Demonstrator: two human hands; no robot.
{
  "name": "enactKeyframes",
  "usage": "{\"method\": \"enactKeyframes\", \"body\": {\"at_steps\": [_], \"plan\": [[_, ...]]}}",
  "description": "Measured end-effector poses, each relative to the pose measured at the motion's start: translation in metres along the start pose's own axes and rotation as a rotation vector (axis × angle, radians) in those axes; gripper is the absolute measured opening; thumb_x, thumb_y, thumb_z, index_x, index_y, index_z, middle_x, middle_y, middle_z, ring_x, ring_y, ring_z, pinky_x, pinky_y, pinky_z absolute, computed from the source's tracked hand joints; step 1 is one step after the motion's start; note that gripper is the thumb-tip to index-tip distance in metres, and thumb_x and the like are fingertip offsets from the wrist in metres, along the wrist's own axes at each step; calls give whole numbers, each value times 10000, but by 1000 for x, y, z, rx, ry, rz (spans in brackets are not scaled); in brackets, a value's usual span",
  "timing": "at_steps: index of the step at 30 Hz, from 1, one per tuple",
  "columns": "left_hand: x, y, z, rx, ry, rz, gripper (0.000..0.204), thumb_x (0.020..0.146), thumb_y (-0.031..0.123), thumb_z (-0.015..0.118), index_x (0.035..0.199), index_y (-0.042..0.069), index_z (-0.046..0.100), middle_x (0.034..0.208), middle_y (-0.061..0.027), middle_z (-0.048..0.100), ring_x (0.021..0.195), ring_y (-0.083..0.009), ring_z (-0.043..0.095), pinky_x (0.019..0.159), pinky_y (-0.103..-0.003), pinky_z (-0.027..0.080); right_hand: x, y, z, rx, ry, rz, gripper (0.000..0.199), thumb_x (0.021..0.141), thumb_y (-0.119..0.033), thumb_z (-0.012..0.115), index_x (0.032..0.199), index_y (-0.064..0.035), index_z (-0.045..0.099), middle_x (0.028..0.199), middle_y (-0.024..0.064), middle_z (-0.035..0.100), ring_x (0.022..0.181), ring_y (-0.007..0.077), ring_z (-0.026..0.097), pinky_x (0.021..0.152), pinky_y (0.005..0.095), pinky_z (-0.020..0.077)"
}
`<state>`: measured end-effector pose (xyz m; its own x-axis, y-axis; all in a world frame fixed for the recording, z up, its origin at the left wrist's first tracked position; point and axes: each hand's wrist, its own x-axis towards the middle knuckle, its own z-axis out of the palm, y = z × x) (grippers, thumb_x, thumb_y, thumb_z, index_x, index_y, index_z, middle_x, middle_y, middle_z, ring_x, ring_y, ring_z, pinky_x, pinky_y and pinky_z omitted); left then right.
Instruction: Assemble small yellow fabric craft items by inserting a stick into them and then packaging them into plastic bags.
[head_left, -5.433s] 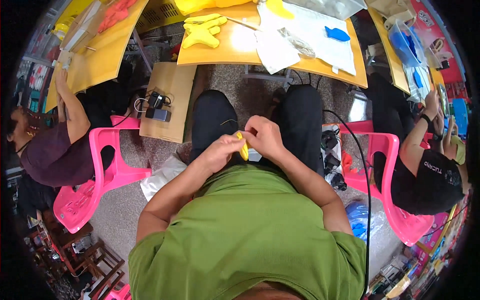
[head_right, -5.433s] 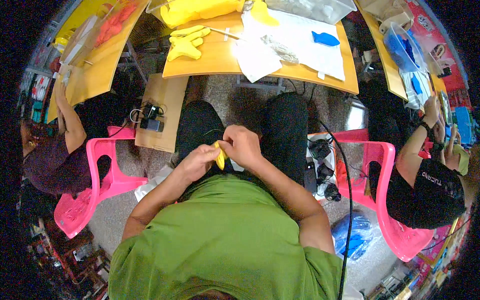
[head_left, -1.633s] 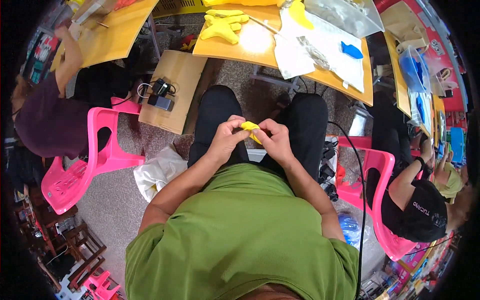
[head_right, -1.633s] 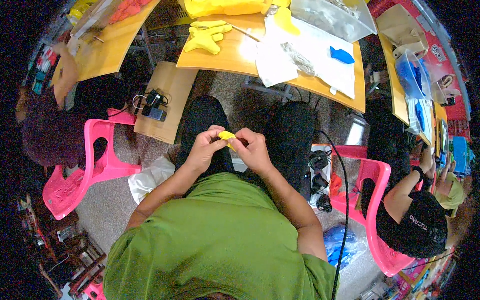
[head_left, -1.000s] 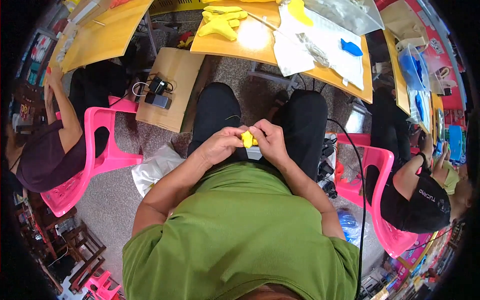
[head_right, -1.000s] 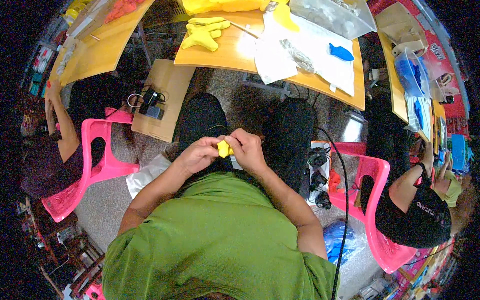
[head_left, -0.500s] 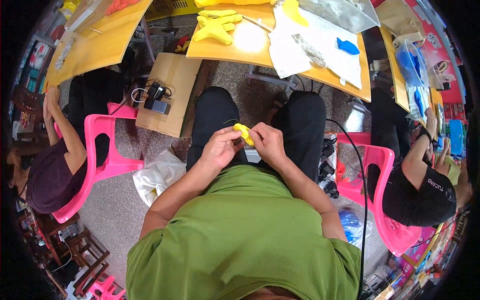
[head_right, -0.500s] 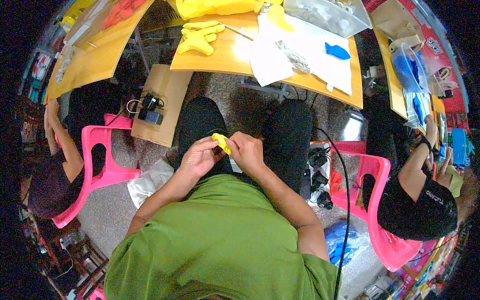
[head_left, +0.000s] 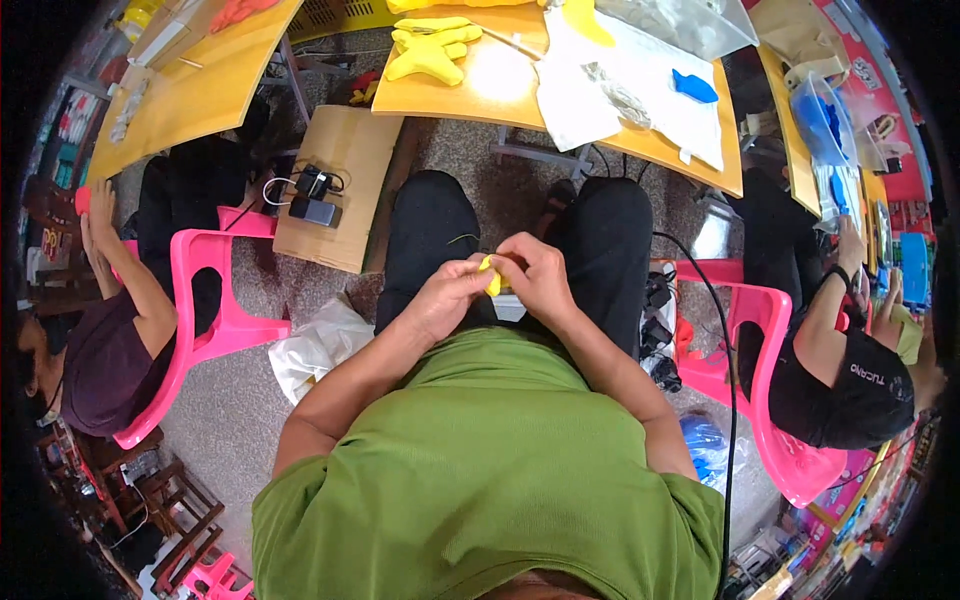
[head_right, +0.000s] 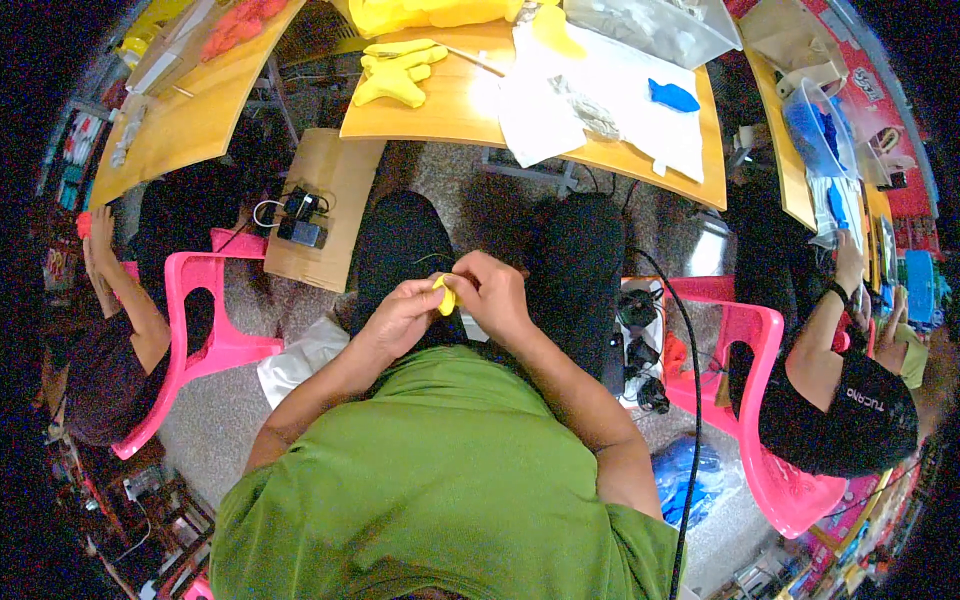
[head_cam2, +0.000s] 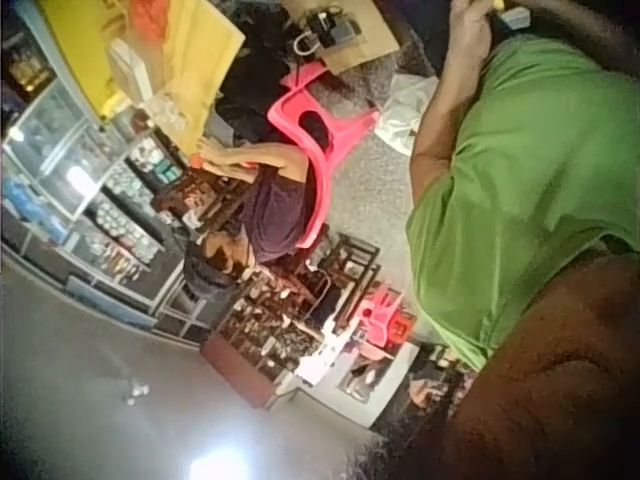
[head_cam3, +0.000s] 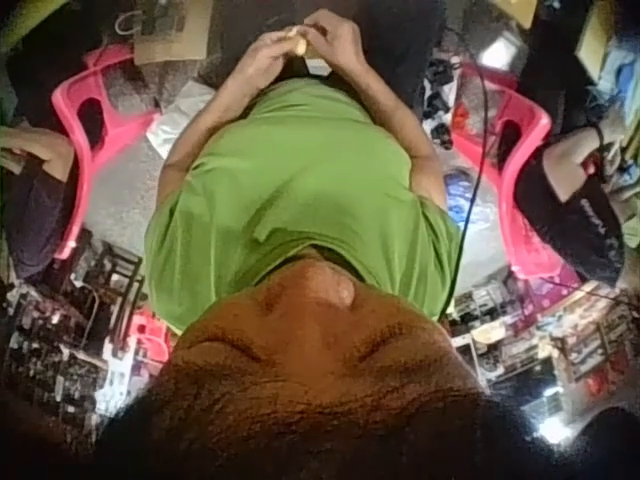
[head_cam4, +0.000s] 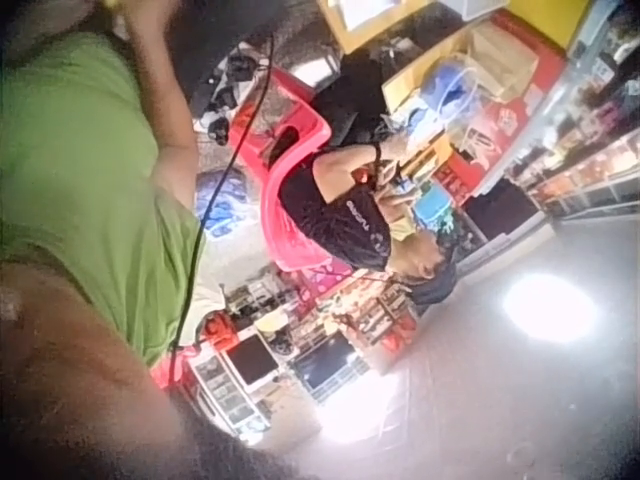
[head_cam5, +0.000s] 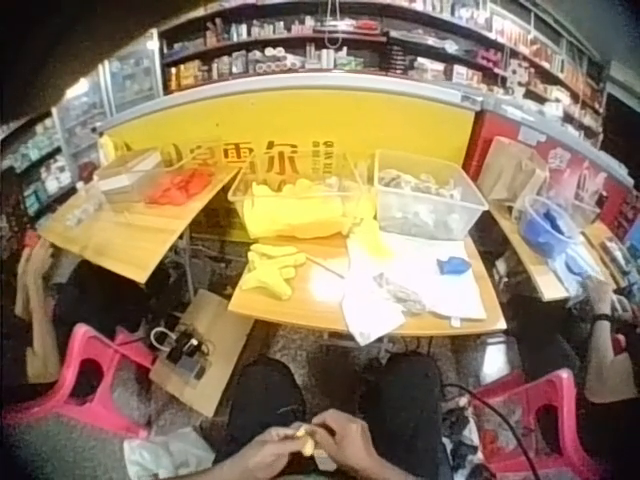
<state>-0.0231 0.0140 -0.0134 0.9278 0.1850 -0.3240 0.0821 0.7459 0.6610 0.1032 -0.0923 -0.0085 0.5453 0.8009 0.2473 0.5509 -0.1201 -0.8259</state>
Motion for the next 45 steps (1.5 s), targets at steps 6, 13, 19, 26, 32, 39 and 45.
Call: {"method": "enactKeyframes", "body": {"at_steps": [6, 13, 19, 26, 32, 39, 45], "plan": [[2, 4, -3, -70, 244, 7, 242, 899, 256, 569, 1025, 61, 638, 934, 1, 644, 870, -95, 572, 802, -270, 434, 2, -17, -15, 86, 49, -183, 186, 713, -62, 692, 857, -32, 579, 851, 117, 583, 733, 293, 587, 578, 363, 476], [-4, 14, -2, 20, 236, 97, 252, 906, 246, 557, 1060, 55, 610, 1044, -23, 608, 999, -111, 532, 861, -293, 402, -4, -3, -8, 312, 13, 64, 109, 793, -24, 633, 894, 9, 607, 726, 54, 597, 628, 119, 578, 550, 242, 449], [-1, 20, 5, 76, 8, 66, 458, 884, 174, 586, 1288, 48, 410, 1104, -72, 567, 1057, -160, 528, 912, -321, 430, -1, -7, -13, 817, -49, 461, 63, 853, -12, 574, 901, -4, 612, 702, 20, 592, 587, 67, 533, 551, 205, 440], [2, 11, -6, 78, 94, 81, 158, 835, 113, 648, 959, 34, 591, 827, -31, 617, 715, -113, 584, 652, -242, 484, -3, 2, -16, 644, -34, 380, 46, 850, -45, 599, 864, -14, 629, 695, 1, 603, 566, 38, 506, 514, 198, 420], [1, 7, 1, -212, 202, 230, 117, 819, 54, 654, 911, 28, 588, 821, -32, 608, 709, -98, 561, 638, -227, 456, -3, -6, -8, 854, 136, 506, 47, 859, -30, 577, 864, 3, 610, 667, 33, 586, 543, 69, 517, 518, 201, 442], [-4, 27, 15, 927, 466, 639, 242, 724, 83, 717, 916, 43, 576, 867, -74, 553, 783, -176, 548, 671, -289, 443, -2, -7, -12, 885, 181, 454, 63, 875, -60, 564, 855, -2, 583, 640, 15, 552, 518, 65, 489, 497, 203, 427], [5, 44, 36, 1445, 347, 984, 250, 667, 92, 709, 868, 53, 565, 850, -97, 523, 833, -287, 512, 723, -383, 408, -5, -15, -11, 706, 85, 413, 73, 875, -58, 564, 831, 0, 570, 632, -8, 526, 525, 37, 463, 491, 191, 405]]}}
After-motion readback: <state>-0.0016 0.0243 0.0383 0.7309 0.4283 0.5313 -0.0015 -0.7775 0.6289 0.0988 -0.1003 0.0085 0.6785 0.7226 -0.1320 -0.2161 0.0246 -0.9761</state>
